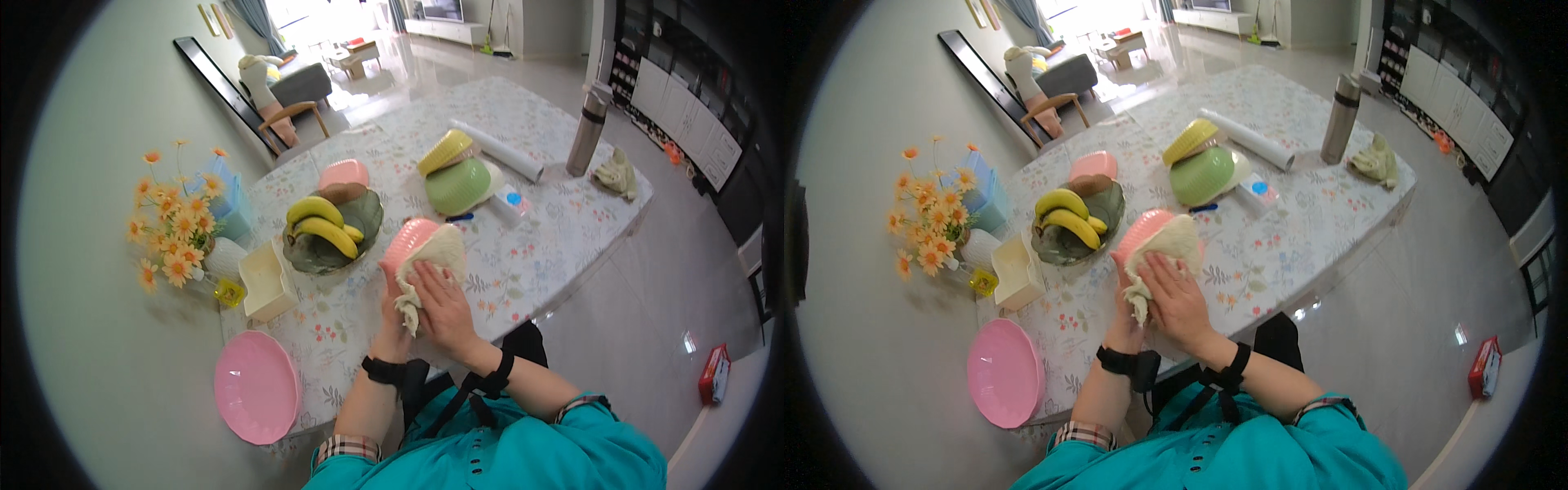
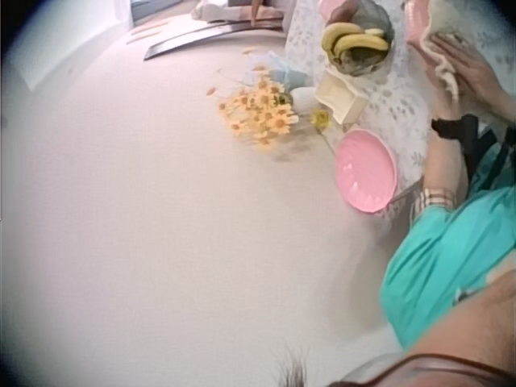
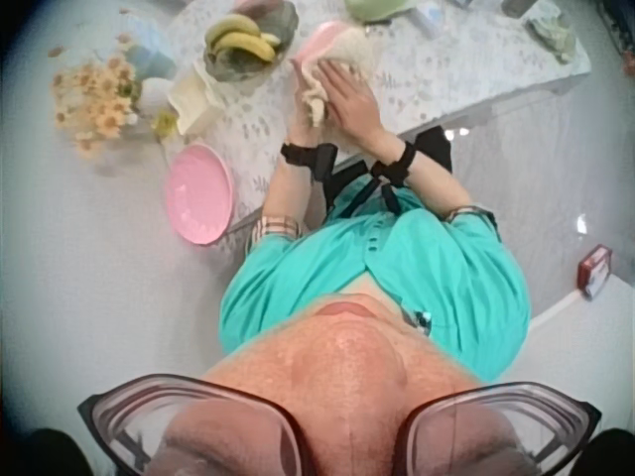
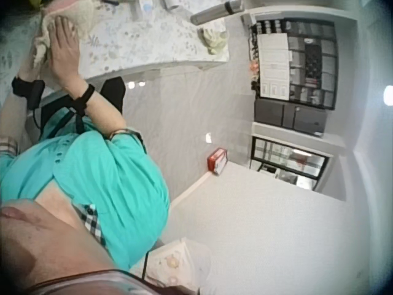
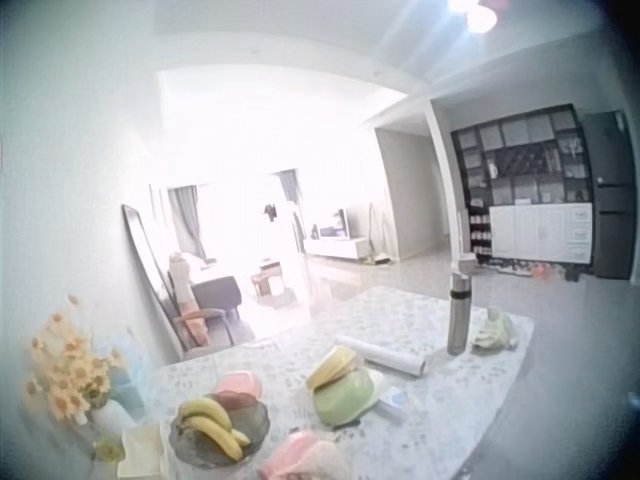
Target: The person wipes a small white plastic container, a glass plate, and a pink plastic bowl using a cloth.
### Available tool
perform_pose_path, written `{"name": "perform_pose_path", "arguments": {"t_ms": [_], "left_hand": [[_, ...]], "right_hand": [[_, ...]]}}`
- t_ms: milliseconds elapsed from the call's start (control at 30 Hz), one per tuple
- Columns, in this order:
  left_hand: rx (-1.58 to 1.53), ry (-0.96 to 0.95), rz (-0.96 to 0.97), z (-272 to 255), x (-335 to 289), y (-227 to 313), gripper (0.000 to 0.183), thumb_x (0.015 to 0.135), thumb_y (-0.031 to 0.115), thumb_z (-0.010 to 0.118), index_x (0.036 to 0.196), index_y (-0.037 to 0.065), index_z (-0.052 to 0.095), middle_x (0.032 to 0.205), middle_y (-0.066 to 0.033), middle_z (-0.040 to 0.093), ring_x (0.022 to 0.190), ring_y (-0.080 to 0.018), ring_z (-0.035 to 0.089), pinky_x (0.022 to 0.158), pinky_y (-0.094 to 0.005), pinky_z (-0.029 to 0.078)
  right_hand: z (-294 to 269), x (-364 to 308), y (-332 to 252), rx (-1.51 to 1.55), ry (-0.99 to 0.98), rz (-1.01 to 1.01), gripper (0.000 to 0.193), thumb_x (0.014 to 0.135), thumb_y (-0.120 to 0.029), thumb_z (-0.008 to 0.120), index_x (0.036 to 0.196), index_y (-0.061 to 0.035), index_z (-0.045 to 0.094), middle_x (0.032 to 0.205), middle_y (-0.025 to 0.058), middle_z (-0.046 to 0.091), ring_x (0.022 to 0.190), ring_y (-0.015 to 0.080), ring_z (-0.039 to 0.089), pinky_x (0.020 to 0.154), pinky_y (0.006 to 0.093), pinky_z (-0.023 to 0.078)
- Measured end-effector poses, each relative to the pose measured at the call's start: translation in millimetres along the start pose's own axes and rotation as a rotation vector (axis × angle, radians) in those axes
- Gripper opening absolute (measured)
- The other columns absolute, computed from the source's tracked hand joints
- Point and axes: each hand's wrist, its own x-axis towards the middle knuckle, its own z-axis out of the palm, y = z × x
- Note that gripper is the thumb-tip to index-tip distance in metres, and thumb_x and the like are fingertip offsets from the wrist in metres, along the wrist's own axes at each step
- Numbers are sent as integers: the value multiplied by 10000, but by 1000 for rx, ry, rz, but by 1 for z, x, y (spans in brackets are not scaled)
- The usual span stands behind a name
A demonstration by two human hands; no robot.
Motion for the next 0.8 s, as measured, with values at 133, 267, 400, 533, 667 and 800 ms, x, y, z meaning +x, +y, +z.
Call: {"name": "perform_pose_path", "arguments": {"t_ms": [133, 267, 400, 533, 667, 800], "left_hand": [[85, 38, -26, -10, -3, 6, 747, 993, 613, 347, 1421, 5, 412, 1412, -138, 501, 1293, -247, 504, 1098, -372, 404], [3, -6, 48, -2, 16, -6, 764, 978, 619, 401, 1452, 21, 365, 1460, -133, 451, 1322, -260, 469, 1117, -413, 386], [88, -71, 52, 3, 12, -9, 766, 988, 587, 409, 1478, 7, 311, 1504, -143, 392, 1370, -273, 412, 1140, -437, 358], [93, -58, 33, -3, 13, -16, 684, 1002, 553, 415, 1460, 48, 355, 1463, -125, 436, 1337, -256, 448, 1125, -419, 377], [165, 22, -37, -31, 5, -27, 571, 1026, 489, 432, 1435, 92, 399, 1403, -100, 492, 1293, -219, 486, 1104, -384, 402], [88, -119, -90, 2, 10, -11, 609, 1033, 468, 435, 1450, 30, 366, 1431, -114, 471, 1301, -228, 480, 1091, -388, 412]], "right_hand": [[-3, 10, 6, 50, -9, -55, 541, 870, -140, 624, 1391, -50, 508, 1468, 162, 462, 1374, 322, 425, 1129, 497, 317], [-1, 21, 47, 112, 190, 154, 461, 882, -121, 589, 1330, -26, 541, 1415, 190, 504, 1298, 377, 482, 1091, 475, 371], [-30, 32, 61, 602, -38, 738, 425, 886, -112, 575, 1298, -8, 551, 1382, 204, 527, 1232, 402, 523, 1051, 462, 414], [-17, 31, 39, 91, 251, 224, 404, 890, -145, 595, 1272, -17, 569, 1355, 153, 559, 1213, 353, 548, 1038, 457, 421], [-27, 45, 20, -6, 89, -101, 378, 875, -162, 600, 1236, -53, 615, 1307, 121, 601, 1216, 327, 554, 1058, 467, 393], [-31, 58, 58, 62, 98, -50, 267, 907, -229, 604, 1105, -65, 675, 1102, 111, 670, 1012, 343, 610, 901, 456, 463]]}}
